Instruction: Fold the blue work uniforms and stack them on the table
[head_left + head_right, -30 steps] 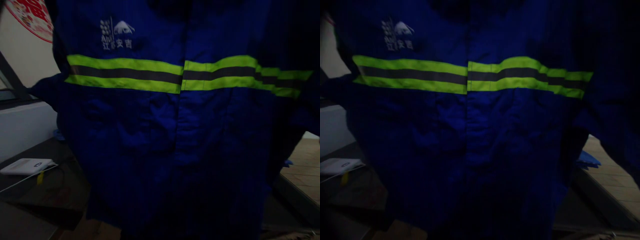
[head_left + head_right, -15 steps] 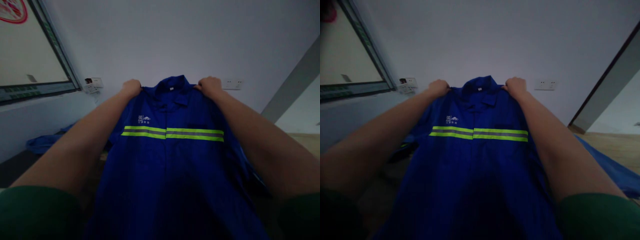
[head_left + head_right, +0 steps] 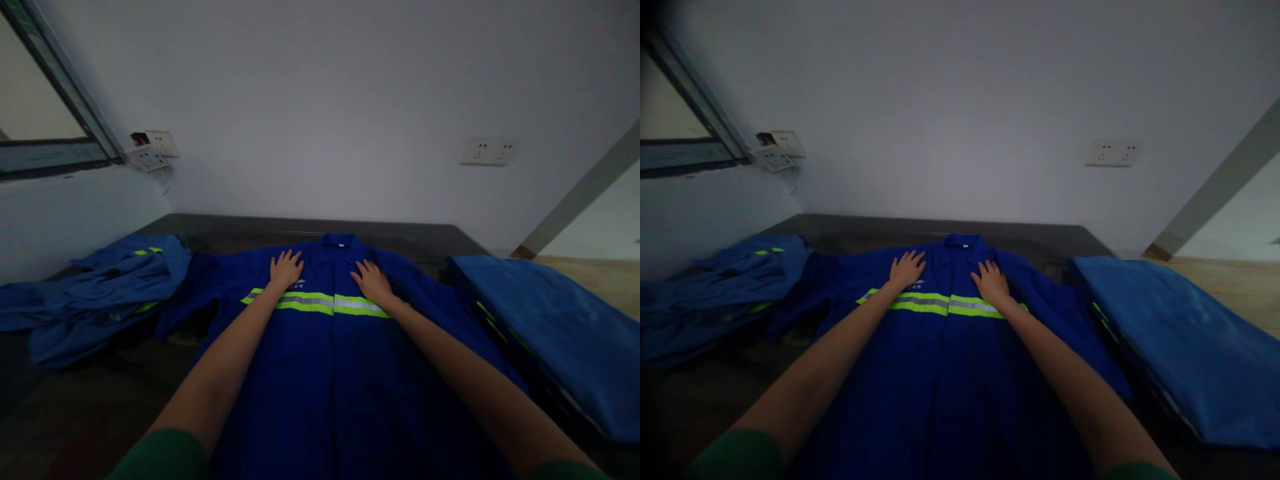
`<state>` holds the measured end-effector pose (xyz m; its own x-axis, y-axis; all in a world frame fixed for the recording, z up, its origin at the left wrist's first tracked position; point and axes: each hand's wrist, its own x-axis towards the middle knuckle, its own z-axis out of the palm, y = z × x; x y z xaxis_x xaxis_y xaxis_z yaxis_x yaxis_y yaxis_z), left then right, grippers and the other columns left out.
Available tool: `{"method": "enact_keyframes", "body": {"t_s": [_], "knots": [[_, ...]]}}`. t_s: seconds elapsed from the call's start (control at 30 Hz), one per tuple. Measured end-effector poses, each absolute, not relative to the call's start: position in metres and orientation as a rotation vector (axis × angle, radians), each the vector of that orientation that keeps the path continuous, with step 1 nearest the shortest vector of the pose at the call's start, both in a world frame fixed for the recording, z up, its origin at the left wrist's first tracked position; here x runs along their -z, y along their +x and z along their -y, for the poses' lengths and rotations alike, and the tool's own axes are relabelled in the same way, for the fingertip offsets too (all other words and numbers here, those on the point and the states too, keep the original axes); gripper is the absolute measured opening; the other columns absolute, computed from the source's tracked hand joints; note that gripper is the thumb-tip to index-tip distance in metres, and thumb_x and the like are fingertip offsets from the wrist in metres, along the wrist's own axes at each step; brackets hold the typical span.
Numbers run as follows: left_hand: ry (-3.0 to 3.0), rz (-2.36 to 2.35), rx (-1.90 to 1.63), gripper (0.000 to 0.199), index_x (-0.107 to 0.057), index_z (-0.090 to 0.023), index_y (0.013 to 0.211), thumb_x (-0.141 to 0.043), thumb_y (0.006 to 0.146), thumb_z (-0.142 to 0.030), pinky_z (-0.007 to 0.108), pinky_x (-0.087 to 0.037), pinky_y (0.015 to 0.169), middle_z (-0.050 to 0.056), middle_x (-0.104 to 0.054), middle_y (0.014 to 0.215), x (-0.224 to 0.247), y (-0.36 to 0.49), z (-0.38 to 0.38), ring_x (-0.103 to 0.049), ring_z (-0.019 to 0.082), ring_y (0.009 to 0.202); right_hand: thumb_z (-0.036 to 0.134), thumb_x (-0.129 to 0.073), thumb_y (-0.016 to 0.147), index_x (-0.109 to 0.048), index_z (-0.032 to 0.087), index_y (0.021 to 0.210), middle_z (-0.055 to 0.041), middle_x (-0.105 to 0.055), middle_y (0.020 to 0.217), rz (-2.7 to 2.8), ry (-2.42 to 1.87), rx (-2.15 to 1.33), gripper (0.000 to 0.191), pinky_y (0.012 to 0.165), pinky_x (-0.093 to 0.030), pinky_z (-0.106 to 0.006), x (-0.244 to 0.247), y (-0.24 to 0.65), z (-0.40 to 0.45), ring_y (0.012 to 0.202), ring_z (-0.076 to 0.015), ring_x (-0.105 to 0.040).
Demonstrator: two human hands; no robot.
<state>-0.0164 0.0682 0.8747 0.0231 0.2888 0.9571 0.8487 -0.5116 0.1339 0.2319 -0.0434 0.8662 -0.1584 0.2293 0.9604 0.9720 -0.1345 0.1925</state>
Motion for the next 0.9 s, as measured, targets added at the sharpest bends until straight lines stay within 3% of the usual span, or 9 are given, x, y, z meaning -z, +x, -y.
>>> {"method": "enact_keyframes", "body": {"t_s": [0.1, 0.23, 0.43, 0.57, 0.67, 0.9], "knots": [[-1.845, 1.246, 1.474, 0.058, -0.032, -0.031, 0.148, -0.025, 0.095, -0.052, 0.057, -0.014, 0.114, 0.004, -0.024, 0.157, -0.88, -0.021, -0.068, -0.018, 0.029, 0.144, 0.043, -0.038, 0.097, -0.047, 0.015, 0.141, -0.0145, -0.04, 0.148, 1.603, -1.335, 1.265, 0.052, 0.112, -0.029, -0.043, -0.873, 0.255, 0.037, 0.139, -0.0271, -0.032], [-1.859, 1.278, 1.438, 0.06, -0.029, -0.029, 0.149, -0.022, 0.095, -0.053, 0.056, -0.016, 0.114, 0.006, -0.022, 0.157, -0.879, -0.03, -0.064, -0.018, 0.03, 0.145, 0.035, -0.043, 0.096, -0.047, 0.012, 0.14, -0.016, -0.039, 0.148, 1.731, -1.28, 1.241, 0.05, 0.114, -0.027, -0.043, -0.876, 0.273, 0.054, 0.14, -0.026, -0.031], [-1.952, 1.111, 1.257, 0.053, -0.038, -0.022, 0.145, -0.034, 0.096, -0.042, 0.054, -0.025, 0.111, 0.013, -0.031, 0.153, -0.84, -0.068, -0.033, -0.026, 0.03, 0.142, 0.033, -0.051, 0.091, -0.049, 0.01, 0.138, -0.0179, -0.037, 0.149, 1.791, -1.201, 1.244, 0.052, 0.114, -0.028, -0.045, -0.804, 0.257, 0.102, 0.139, -0.0277, -0.033], [-2.05, 0.844, 1.134, 0.047, -0.047, -0.025, 0.139, -0.038, 0.095, -0.041, 0.055, -0.024, 0.112, 0.009, -0.038, 0.15, -0.766, -0.108, 0.015, -0.028, 0.029, 0.141, 0.035, -0.05, 0.092, -0.049, 0.017, 0.138, -0.0129, -0.036, 0.151, 1.932, -1.129, 1.192, 0.05, 0.115, -0.026, -0.047, -0.719, 0.25, 0.152, 0.141, -0.0259, -0.03], [-2.174, 0.677, 1.098, 0.047, -0.05, -0.025, 0.136, -0.04, 0.094, -0.043, 0.048, -0.027, 0.114, 0.007, -0.044, 0.147, -0.694, -0.139, 0.05, -0.037, 0.025, 0.137, 0.035, -0.051, 0.091, -0.053, 0.02, 0.136, -0.0108, -0.038, 0.15, 1.984, -1.189, 1.096, 0.048, 0.114, -0.029, -0.047, -0.661, 0.263, 0.191, 0.139, -0.0262, -0.033], [-2.196, 0.734, 1.446, 0.047, -0.054, -0.029, 0.133, -0.045, 0.09, -0.044, 0.042, -0.033, 0.112, 0.003, -0.049, 0.143, -0.548, -0.188, 0.098, -0.045, 0.023, 0.132, 0.045, -0.053, 0.087, -0.059, 0.029, 0.129, -0.0064, -0.052, 0.14, 1.834, -1.205, 0.908, 0.046, 0.108, -0.04, -0.048, -0.552, 0.316, 0.259, 0.126, -0.0262, -0.052]]}}
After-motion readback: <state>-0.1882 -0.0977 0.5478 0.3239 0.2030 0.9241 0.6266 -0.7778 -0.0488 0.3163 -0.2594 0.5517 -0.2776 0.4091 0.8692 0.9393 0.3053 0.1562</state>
